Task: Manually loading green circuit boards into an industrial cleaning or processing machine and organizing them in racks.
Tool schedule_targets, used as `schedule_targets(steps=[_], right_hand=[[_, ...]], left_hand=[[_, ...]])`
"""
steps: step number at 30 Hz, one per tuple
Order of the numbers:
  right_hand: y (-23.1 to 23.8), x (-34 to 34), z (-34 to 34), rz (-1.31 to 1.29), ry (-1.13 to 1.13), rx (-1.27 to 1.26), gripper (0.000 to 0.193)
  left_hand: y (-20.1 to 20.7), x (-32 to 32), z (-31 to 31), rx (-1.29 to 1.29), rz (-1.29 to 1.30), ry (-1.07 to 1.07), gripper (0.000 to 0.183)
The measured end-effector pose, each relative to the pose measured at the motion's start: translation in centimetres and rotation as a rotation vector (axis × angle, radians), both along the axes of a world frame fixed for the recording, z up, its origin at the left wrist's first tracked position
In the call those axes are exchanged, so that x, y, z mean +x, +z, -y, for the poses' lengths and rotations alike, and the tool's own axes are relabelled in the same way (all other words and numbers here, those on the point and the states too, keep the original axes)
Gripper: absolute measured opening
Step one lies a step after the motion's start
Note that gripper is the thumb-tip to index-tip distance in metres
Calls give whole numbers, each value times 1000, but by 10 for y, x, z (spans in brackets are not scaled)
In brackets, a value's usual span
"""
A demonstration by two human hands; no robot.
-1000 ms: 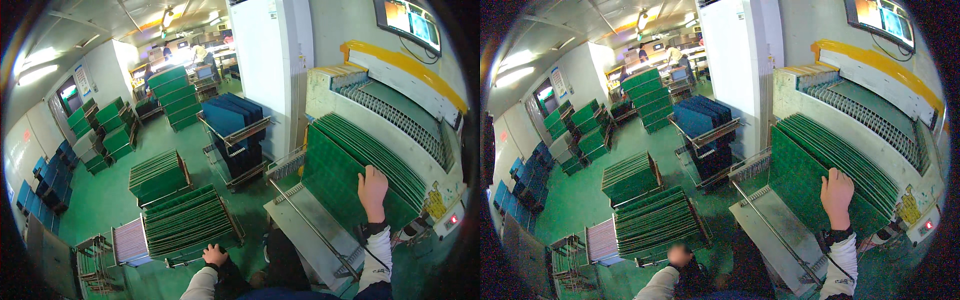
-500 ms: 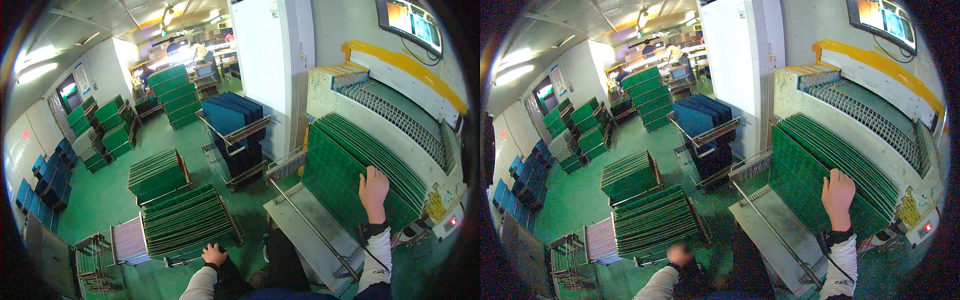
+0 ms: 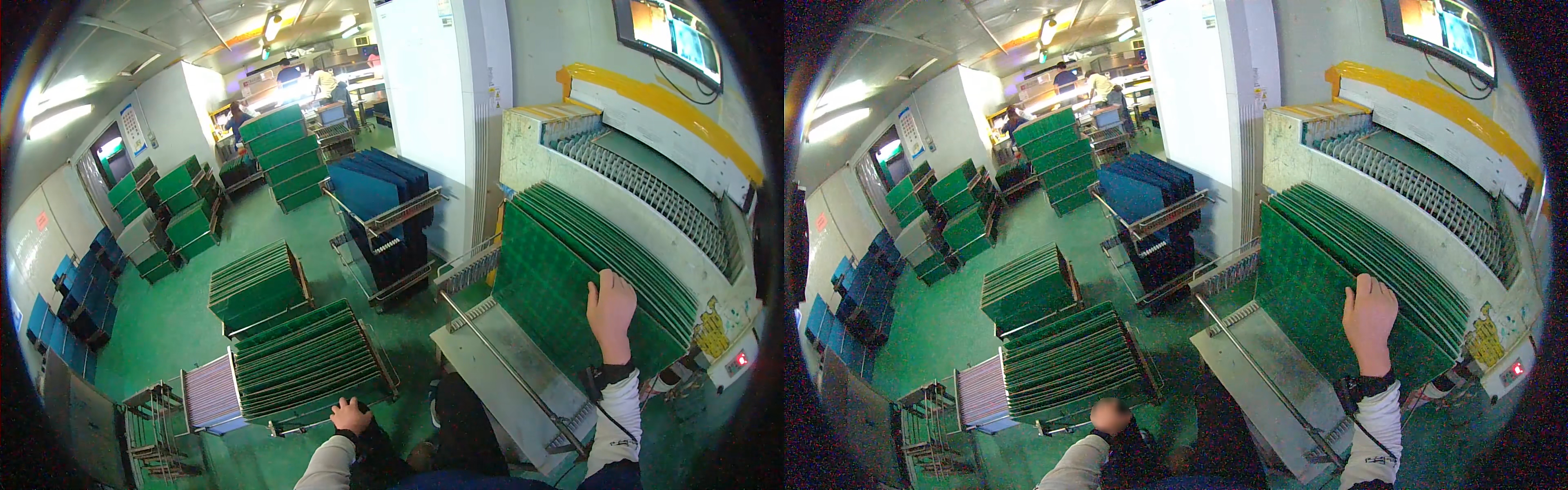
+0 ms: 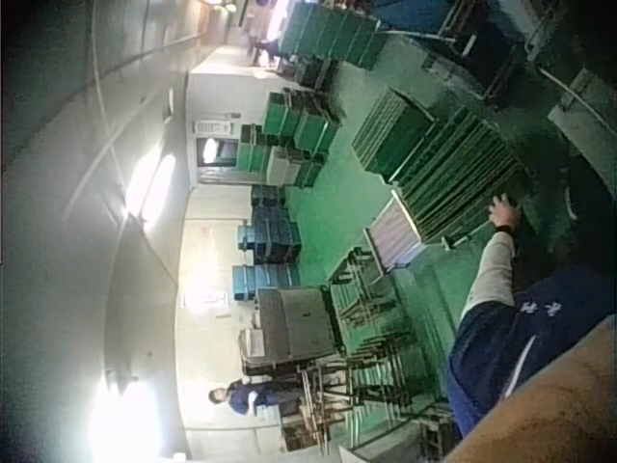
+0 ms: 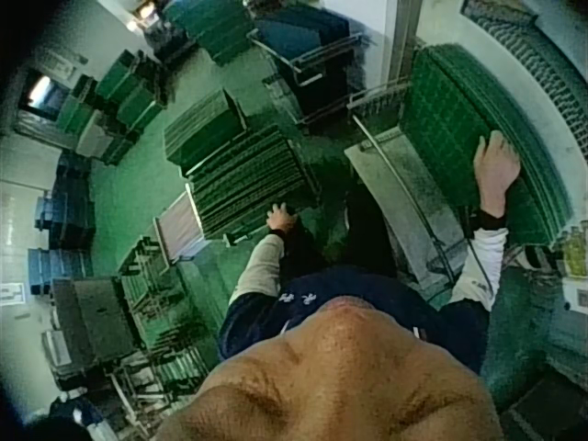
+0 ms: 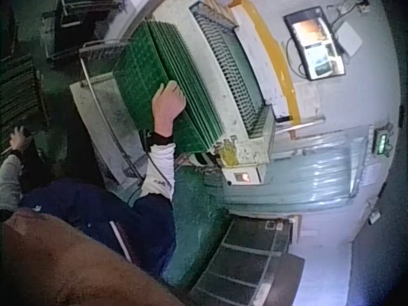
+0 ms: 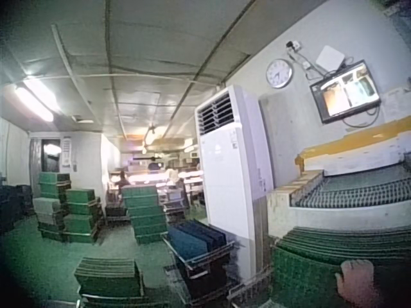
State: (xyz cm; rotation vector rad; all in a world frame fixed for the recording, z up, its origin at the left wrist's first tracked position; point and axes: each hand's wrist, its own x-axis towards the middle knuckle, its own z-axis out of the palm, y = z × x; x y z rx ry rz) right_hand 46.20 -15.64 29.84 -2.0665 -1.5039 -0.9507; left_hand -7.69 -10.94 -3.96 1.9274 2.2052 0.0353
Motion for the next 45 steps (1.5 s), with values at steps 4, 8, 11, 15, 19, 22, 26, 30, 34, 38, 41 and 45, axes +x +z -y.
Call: schedule_targets(steps=[4,8,11,15,19,22,26,30,34,38,41,45], right_hand=[[1,-1,1,-6,-3,0,25],[1,0,1,-12,-2,-8,25],[0,0,1,-5,5,4,25],[-1,0,0,-7,7,6,25],[0,0,1,-3,5,7,24],[0,0,0,4,11,19,24],[1,-1,0,6,-1,16,23],[1,-1,-1,14,7,23,23],[2,-1,0,4,2,13,23],[1,0,0,-7,-6,5,23],[1,-1,0,-10,-7,3,23],[2,-1,0,-4,-5,5,23]], left_hand=[[2,2,-1,-10,-1,5,63],[1,2,0,9,2,4,62],[-1,1,0,24,3,1,62],[-6,-1,0,42,2,-2,60],[-8,-2,-1,35,10,-5,60],[-9,-1,-1,45,12,2,59],[-7,0,-1,40,17,8,58],[-7,-1,0,38,12,11,57],[-9,-1,-1,41,18,3,58],[-7,-1,-1,22,25,5,60],[-4,-1,-1,13,28,7,61],[-1,2,-2,-18,26,12,61]])
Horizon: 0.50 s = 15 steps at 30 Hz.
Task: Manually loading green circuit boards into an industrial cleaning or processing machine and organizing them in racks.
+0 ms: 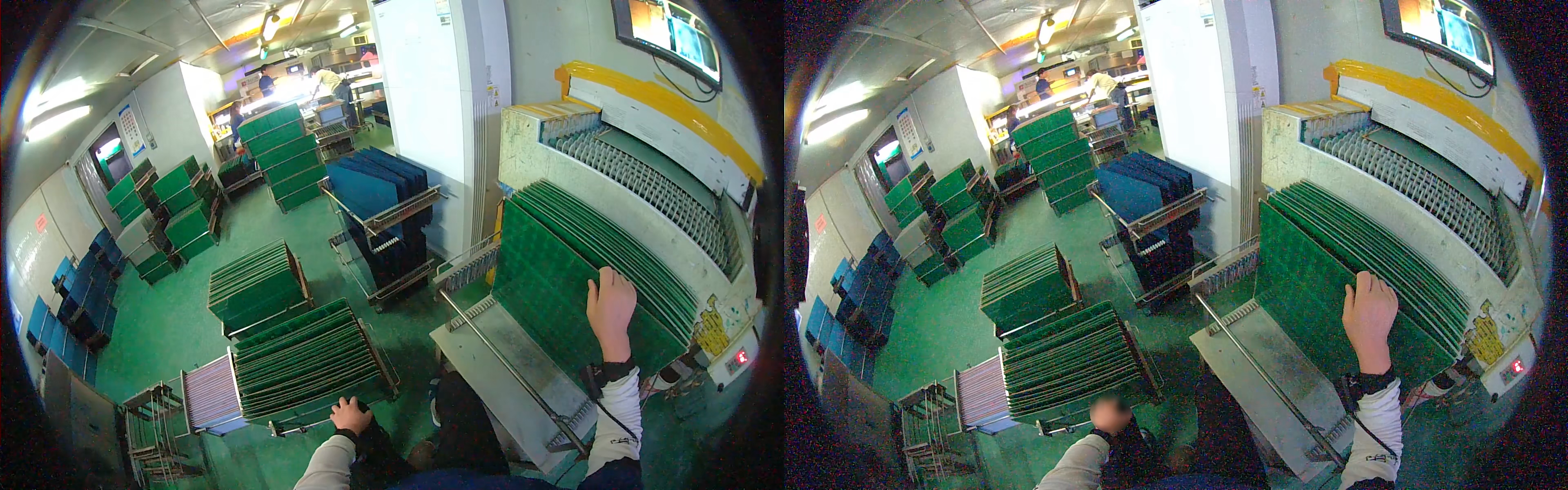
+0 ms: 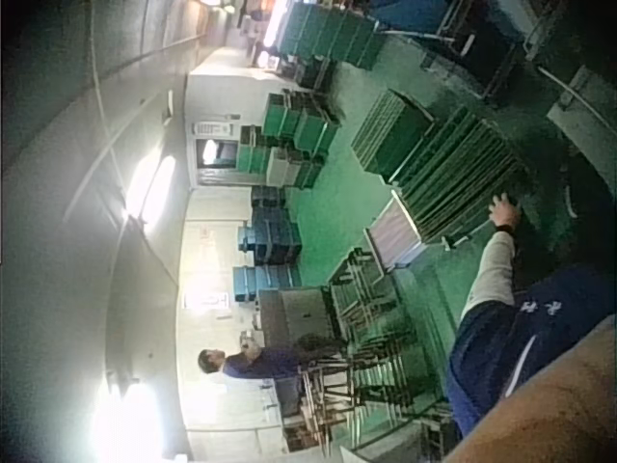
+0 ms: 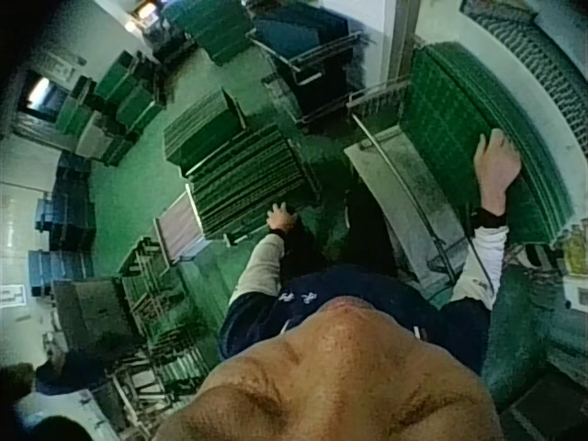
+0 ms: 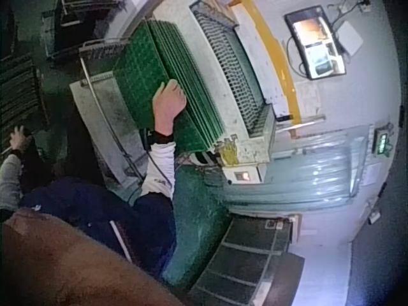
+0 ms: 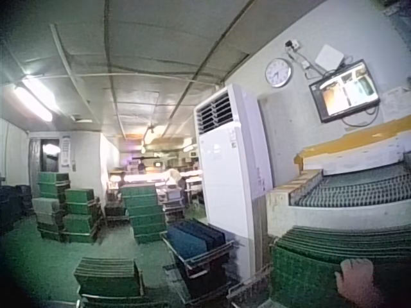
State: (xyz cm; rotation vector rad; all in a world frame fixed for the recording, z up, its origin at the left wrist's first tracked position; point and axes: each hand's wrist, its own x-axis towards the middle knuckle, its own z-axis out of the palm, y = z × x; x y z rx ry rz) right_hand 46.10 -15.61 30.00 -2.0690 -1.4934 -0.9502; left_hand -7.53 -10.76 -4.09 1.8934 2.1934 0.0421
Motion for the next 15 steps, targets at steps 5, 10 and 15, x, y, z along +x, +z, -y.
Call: schedule_targets(steps=[5,10,15], right_hand=[[-1,1,0,-1,7,15,24],[0,-1,0,-2,7,18,24],[0,0,-1,-4,2,17,24]], left_hand=[[1,-1,1,12,-2,-1,61],[-2,-2,1,23,-10,-9,60],[-4,-2,2,48,-17,-14,60]])
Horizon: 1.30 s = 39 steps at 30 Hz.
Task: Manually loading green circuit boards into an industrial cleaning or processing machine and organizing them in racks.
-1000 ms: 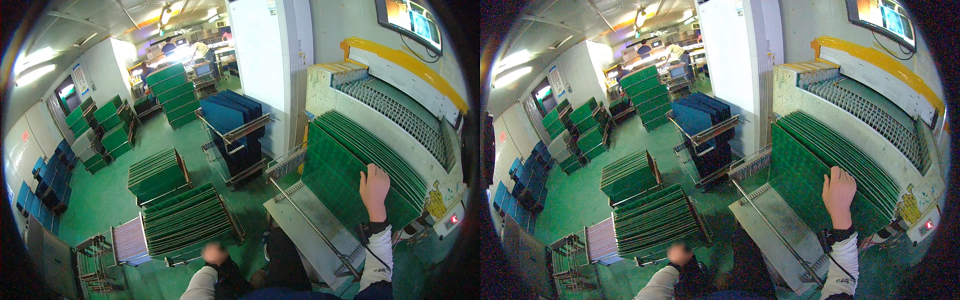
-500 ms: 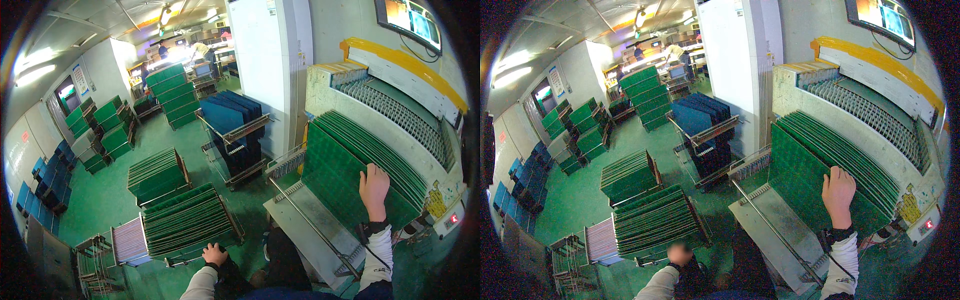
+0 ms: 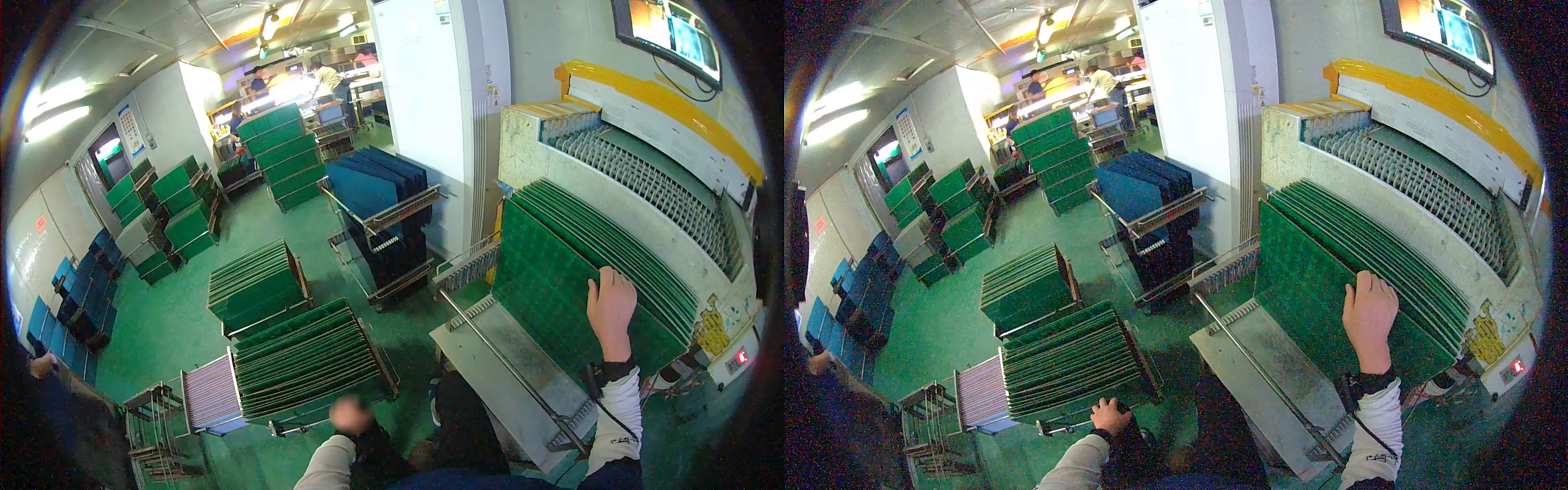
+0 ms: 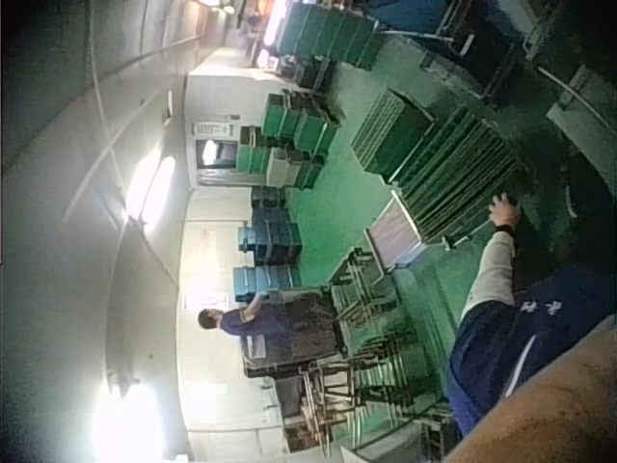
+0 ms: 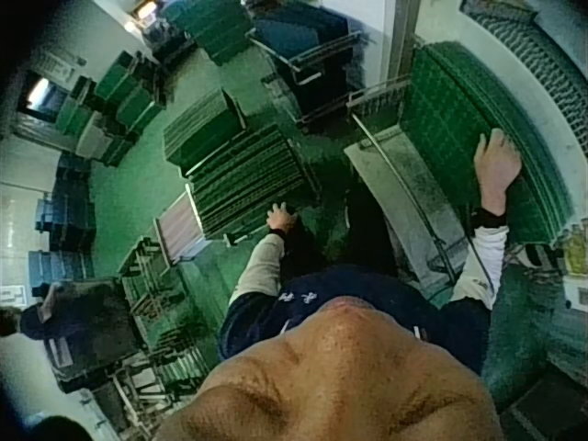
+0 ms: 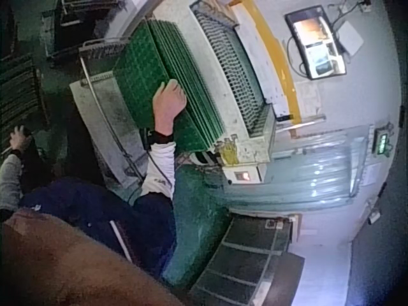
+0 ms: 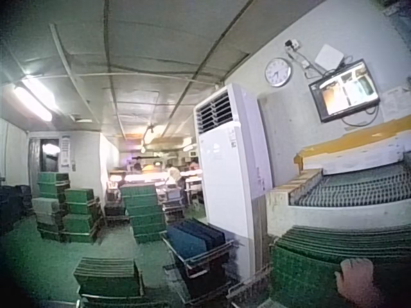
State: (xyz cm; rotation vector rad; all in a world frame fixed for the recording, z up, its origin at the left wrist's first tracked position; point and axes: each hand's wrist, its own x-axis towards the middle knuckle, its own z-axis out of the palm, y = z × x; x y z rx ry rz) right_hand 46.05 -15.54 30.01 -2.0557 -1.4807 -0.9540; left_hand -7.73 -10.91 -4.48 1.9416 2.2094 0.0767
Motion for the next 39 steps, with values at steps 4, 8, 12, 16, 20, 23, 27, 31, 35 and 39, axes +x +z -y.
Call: schedule_targets(steps=[4,8,12,16,20,23,27,31,35,39], right_hand=[[1,0,0,6,6,5,24],[-1,1,0,22,11,13,24],[0,0,0,9,7,2,24],[-2,2,0,7,3,-7,24],[-3,3,0,10,-1,-11,24],[-3,3,-1,12,-5,-13,24],[-2,2,0,12,3,-6,24],[-1,2,0,20,11,-1,24],[1,-1,0,40,18,13,24],[0,2,0,36,18,12,24]], left_hand=[[1,0,-1,-14,0,6,61],[2,0,0,-14,11,0,63],[1,-1,0,-9,14,1,64],[3,0,0,-14,13,3,64],[2,0,-1,-23,3,7,64],[2,0,-1,-22,-6,7,65],[5,2,-1,-33,-1,17,65],[7,2,-1,-46,-1,18,66],[6,2,-1,-44,1,20,65],[4,1,-1,-35,15,27,65]])
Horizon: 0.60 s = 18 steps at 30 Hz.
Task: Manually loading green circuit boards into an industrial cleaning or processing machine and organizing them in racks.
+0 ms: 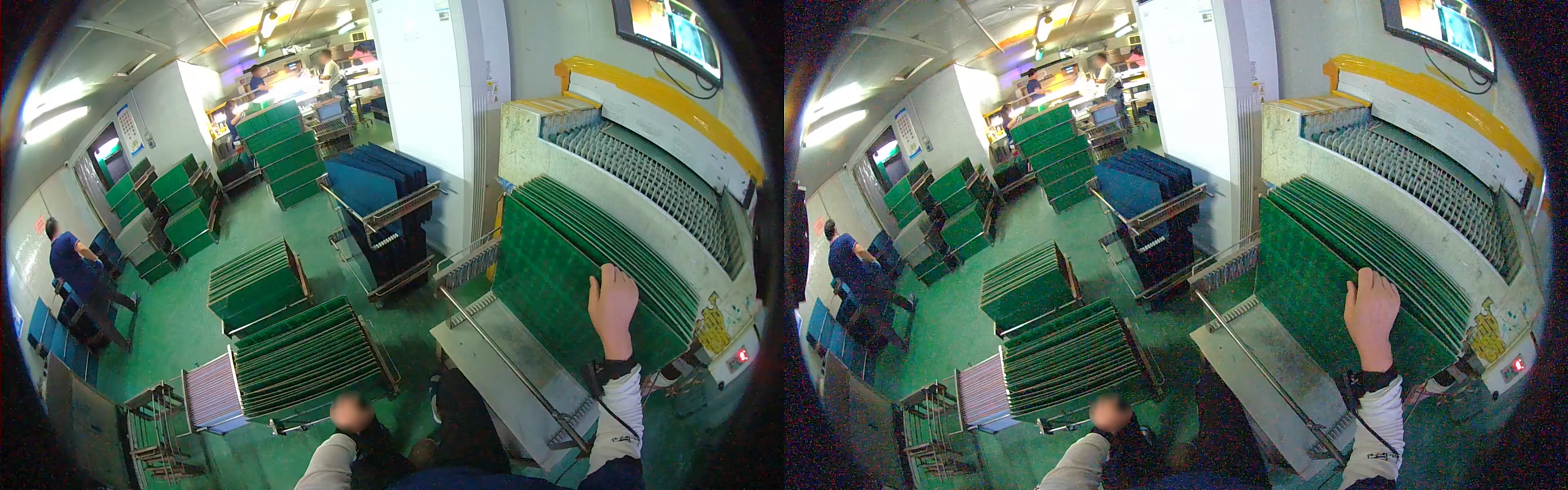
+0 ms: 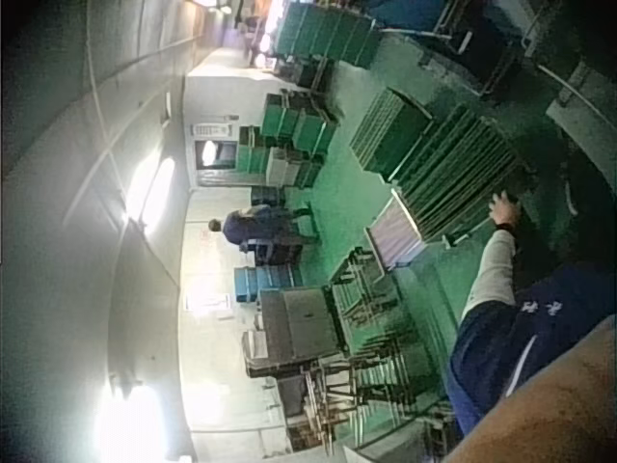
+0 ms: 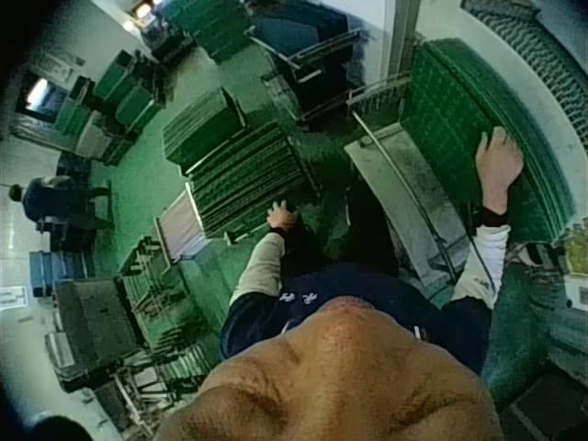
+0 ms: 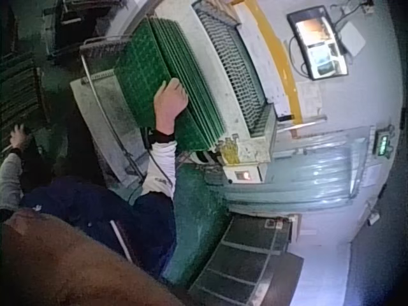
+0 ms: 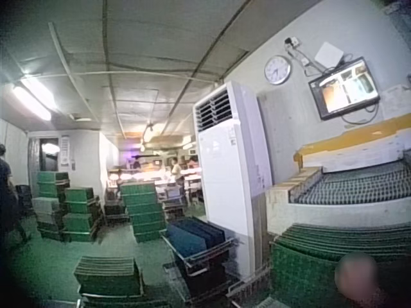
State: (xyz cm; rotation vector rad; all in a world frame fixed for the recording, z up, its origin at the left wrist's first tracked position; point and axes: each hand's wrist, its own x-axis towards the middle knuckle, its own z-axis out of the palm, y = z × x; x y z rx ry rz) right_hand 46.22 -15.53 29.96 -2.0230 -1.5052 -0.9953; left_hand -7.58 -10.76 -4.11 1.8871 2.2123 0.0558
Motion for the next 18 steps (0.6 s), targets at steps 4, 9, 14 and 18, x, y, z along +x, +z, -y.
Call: schedule_targets(steps=[4,9,14,18], right_hand=[[2,-2,1,-5,-8,-8,24],[2,-3,1,-8,-10,-5,25],[1,-1,0,-18,-10,-9,24],[1,-2,0,-9,-10,-2,24]], left_hand=[[2,1,0,-4,-7,-3,65],[2,1,0,-15,-19,-2,66],[2,1,0,-5,-19,-9,66],[-2,-3,1,5,-11,-11,67]])
